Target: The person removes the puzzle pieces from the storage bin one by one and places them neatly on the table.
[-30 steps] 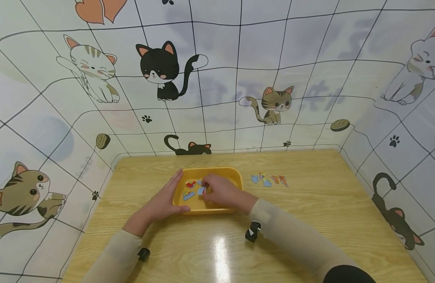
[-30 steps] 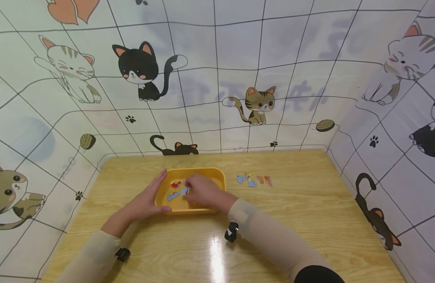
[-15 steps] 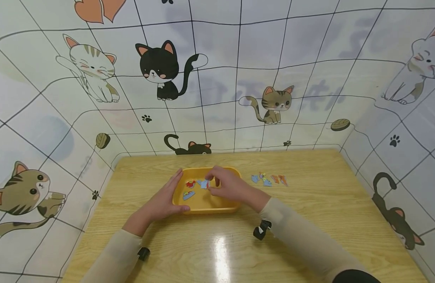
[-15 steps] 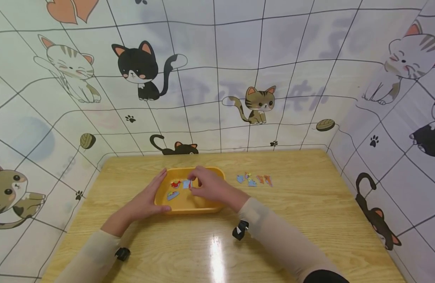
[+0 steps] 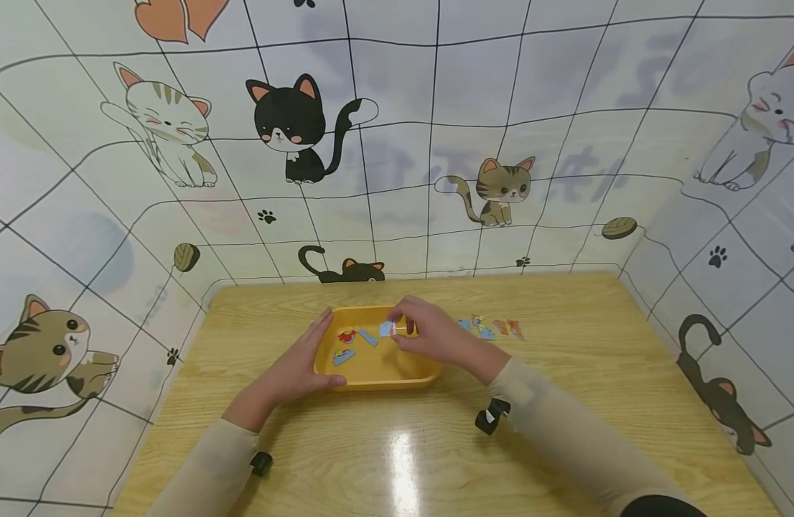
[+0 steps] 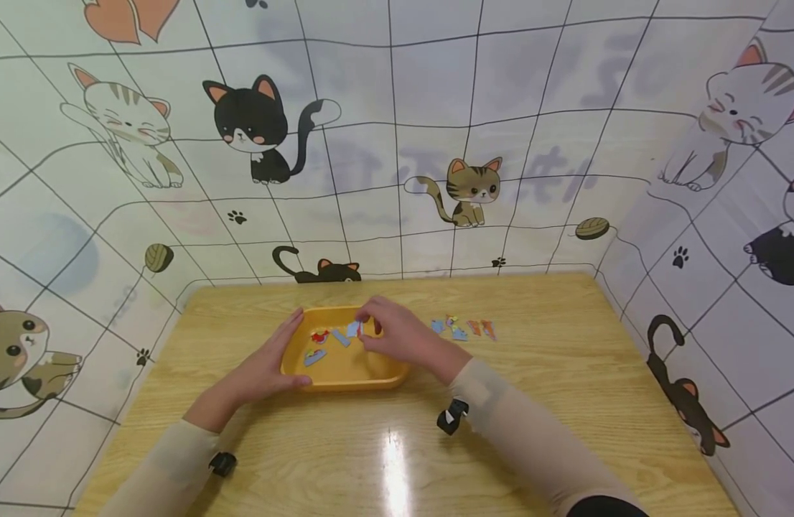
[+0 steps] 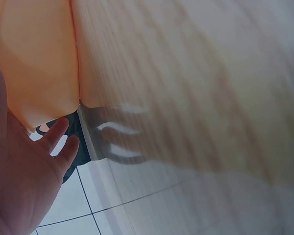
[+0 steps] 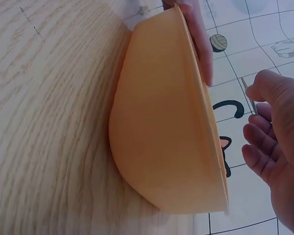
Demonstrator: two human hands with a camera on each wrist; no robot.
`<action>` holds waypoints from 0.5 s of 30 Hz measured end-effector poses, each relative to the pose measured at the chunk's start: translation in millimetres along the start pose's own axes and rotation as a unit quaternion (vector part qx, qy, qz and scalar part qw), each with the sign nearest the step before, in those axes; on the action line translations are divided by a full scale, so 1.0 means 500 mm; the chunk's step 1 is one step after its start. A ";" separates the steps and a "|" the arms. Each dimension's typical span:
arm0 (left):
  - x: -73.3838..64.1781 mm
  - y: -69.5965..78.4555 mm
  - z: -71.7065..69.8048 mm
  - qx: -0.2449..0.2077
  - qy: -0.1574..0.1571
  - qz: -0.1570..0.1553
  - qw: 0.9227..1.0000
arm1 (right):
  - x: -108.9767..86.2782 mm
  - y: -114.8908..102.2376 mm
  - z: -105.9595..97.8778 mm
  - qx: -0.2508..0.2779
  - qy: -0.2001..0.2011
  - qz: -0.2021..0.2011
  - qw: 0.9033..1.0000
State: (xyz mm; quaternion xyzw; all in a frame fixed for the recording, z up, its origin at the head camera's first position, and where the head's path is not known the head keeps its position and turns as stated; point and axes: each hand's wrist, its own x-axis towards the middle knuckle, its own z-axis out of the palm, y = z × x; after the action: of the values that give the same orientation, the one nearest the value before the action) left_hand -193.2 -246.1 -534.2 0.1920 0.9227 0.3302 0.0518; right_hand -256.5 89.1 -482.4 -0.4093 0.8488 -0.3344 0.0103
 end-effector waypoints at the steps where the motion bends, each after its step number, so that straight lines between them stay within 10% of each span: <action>1: 0.000 0.001 0.000 0.000 0.000 0.000 1.000 | -0.002 0.001 -0.004 0.003 0.000 0.000 1.000; 15: 0.000 0.001 0.001 0.001 -0.002 -0.007 1.000 | -0.027 0.018 -0.047 0.021 0.006 0.024 0.999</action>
State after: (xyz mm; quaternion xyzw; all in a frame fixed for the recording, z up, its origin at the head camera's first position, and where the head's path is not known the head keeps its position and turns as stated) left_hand -192.7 -245.6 -534.1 0.1860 0.9243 0.3287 0.0557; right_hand -260.7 115.9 -472.8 -0.3863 0.8516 -0.3537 0.0221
